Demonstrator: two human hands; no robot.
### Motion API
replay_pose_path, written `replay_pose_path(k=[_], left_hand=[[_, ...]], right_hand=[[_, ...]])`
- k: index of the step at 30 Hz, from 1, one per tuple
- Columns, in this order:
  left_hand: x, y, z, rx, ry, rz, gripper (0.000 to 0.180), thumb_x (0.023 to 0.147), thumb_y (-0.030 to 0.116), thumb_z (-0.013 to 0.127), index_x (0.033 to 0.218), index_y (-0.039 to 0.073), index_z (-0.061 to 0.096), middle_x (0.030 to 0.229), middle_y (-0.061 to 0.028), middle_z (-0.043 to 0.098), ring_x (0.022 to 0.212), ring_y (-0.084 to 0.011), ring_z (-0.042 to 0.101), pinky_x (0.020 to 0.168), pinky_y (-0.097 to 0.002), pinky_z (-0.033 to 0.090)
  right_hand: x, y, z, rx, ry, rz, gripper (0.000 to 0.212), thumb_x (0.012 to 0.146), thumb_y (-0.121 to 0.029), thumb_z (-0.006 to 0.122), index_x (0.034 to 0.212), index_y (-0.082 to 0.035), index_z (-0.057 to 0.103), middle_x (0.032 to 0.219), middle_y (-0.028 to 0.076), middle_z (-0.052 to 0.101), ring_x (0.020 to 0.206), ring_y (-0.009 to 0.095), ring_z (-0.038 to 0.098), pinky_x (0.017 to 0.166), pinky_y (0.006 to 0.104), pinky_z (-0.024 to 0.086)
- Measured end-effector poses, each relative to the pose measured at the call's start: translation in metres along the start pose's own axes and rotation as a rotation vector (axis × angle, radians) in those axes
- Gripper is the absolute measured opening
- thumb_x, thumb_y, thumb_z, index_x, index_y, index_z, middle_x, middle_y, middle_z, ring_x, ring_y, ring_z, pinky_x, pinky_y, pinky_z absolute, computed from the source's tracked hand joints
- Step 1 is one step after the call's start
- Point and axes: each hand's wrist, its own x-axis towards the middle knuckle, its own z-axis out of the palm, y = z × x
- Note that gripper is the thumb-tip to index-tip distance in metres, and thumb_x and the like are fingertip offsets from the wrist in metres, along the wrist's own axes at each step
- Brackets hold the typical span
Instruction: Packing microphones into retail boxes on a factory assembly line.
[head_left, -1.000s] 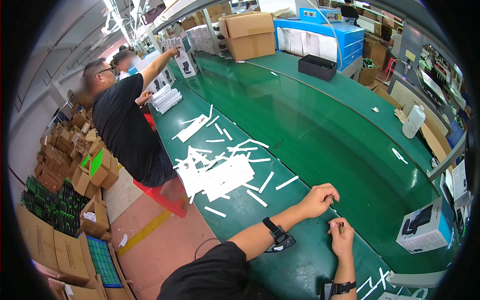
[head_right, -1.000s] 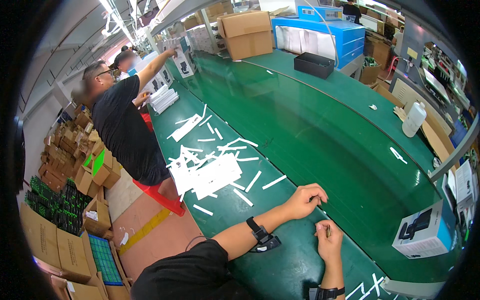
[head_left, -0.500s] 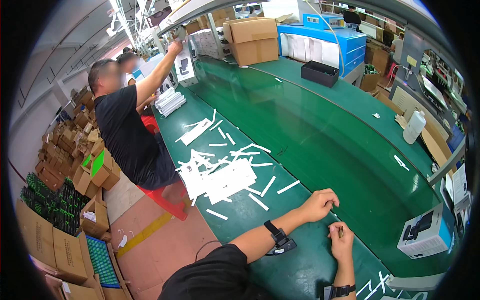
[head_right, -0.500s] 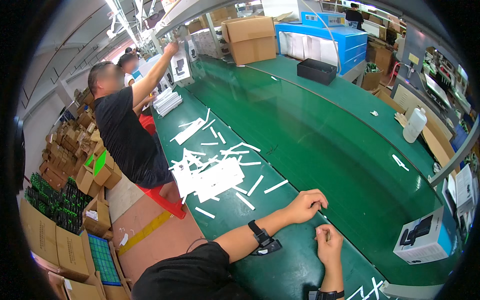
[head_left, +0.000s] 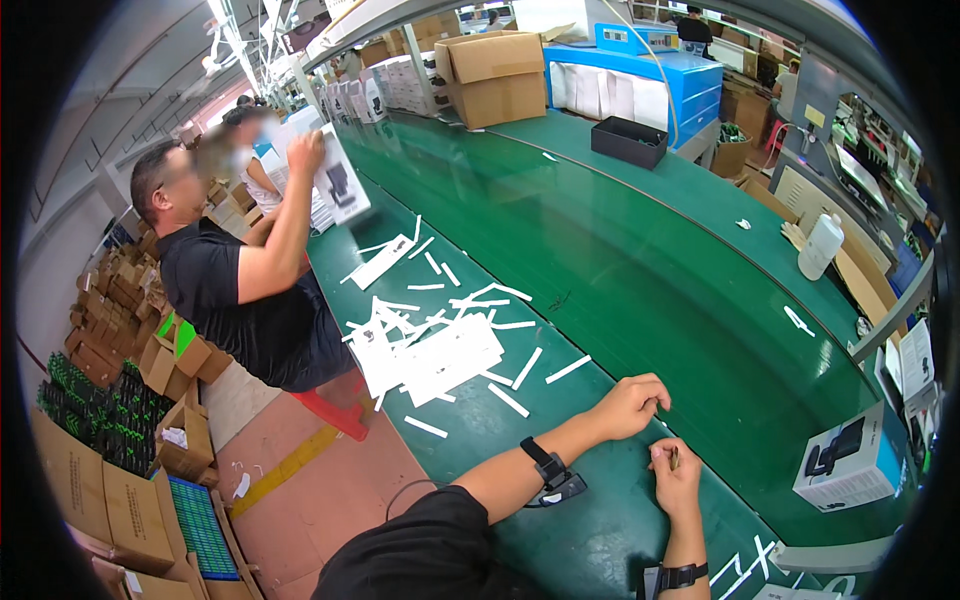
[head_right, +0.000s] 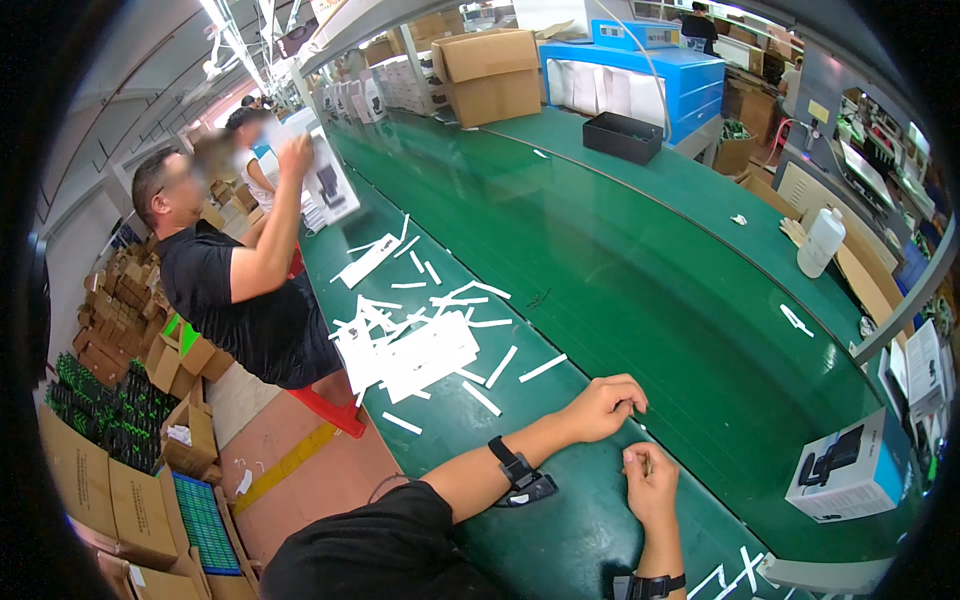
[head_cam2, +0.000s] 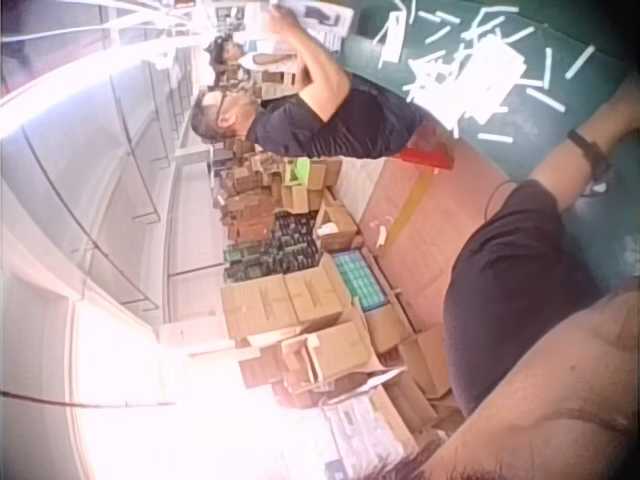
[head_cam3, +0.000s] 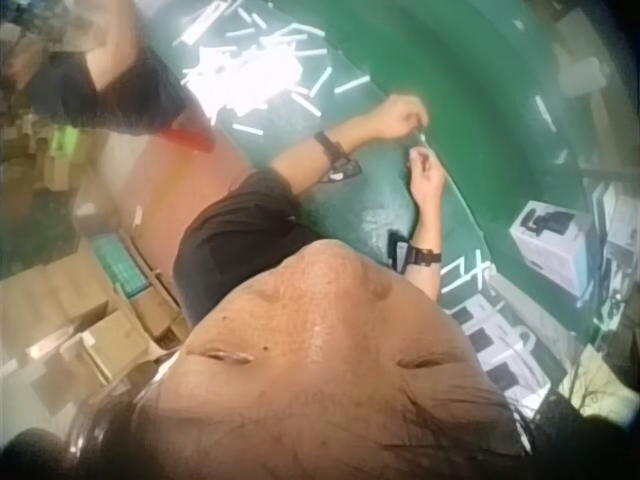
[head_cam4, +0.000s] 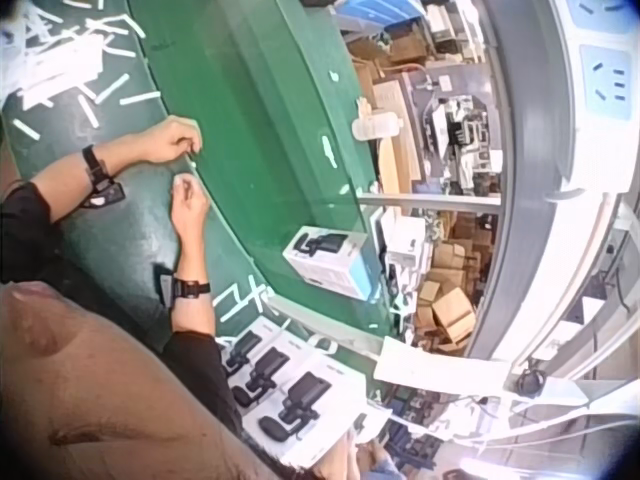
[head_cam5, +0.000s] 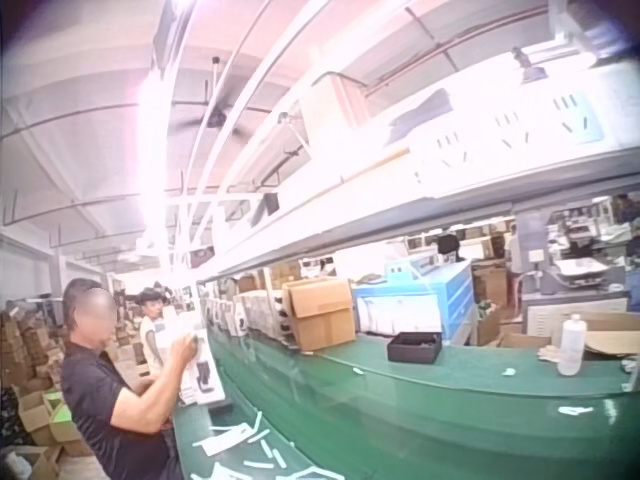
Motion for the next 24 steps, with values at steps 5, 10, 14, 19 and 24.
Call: replay_pose_path(k=[5, 10, 14, 19, 24], left_hand=[[-0.001, 0.0, -0.001, 0.019, -0.012, 0.016, 0.021, 0.078, -0.01, 0.051, 0.087, 0.002, 0.065, 0.093, -0.0108, 0.064, 0.078, -0.0254, 0.063, 0.065, -0.0344, 0.049], [0.0, 0.001, -0.002, 0.019, -0.022, 0.019, 0.02, 0.078, -0.009, 0.052, 0.087, 0.002, 0.065, 0.092, -0.0113, 0.064, 0.078, -0.0267, 0.063, 0.065, -0.0355, 0.049], [-0.002, 0.003, -0.003, 0.025, -0.036, 0.0, 0.02, 0.078, -0.008, 0.051, 0.088, 0.002, 0.065, 0.093, -0.0116, 0.064, 0.078, -0.0274, 0.063, 0.066, -0.0365, 0.05], [-0.002, 0.004, -0.002, 0.024, -0.033, 0.013, 0.02, 0.079, -0.008, 0.05, 0.088, 0.002, 0.065, 0.092, -0.0119, 0.064, 0.078, -0.028, 0.063, 0.066, -0.0369, 0.05], [-0.002, 0.001, -0.002, 0.031, -0.032, 0.028, 0.02, 0.078, -0.008, 0.05, 0.088, 0.001, 0.065, 0.092, -0.0122, 0.063, 0.078, -0.0285, 0.063, 0.066, -0.0371, 0.05]], right_hand=[[0.0, -0.005, 0.0, -0.035, -0.014, -0.015, 0.009, 0.09, -0.007, 0.064, 0.086, 0.001, 0.063, 0.065, 0.003, 0.059, 0.058, 0.008, 0.054, 0.056, 0.025, 0.044], [0.001, -0.006, 0.001, 0.015, 0.006, -0.007, 0.01, 0.09, -0.007, 0.064, 0.086, 0.002, 0.063, 0.066, 0.004, 0.06, 0.059, 0.009, 0.055, 0.056, 0.0253, 0.045], [0.0, -0.007, 0.0, -0.008, -0.006, 0.006, 0.01, 0.09, -0.007, 0.064, 0.086, 0.002, 0.063, 0.066, 0.004, 0.061, 0.059, 0.009, 0.056, 0.056, 0.0258, 0.045], [0.0, -0.006, 0.0, -0.015, -0.004, -0.029, 0.011, 0.091, -0.008, 0.064, 0.086, 0.002, 0.062, 0.067, 0.005, 0.061, 0.059, 0.01, 0.056, 0.056, 0.0262, 0.045], [-0.001, -0.007, 0.001, -0.027, -0.009, -0.015, 0.011, 0.091, -0.007, 0.064, 0.086, 0.002, 0.062, 0.068, 0.005, 0.061, 0.06, 0.01, 0.056, 0.056, 0.0259, 0.046]])
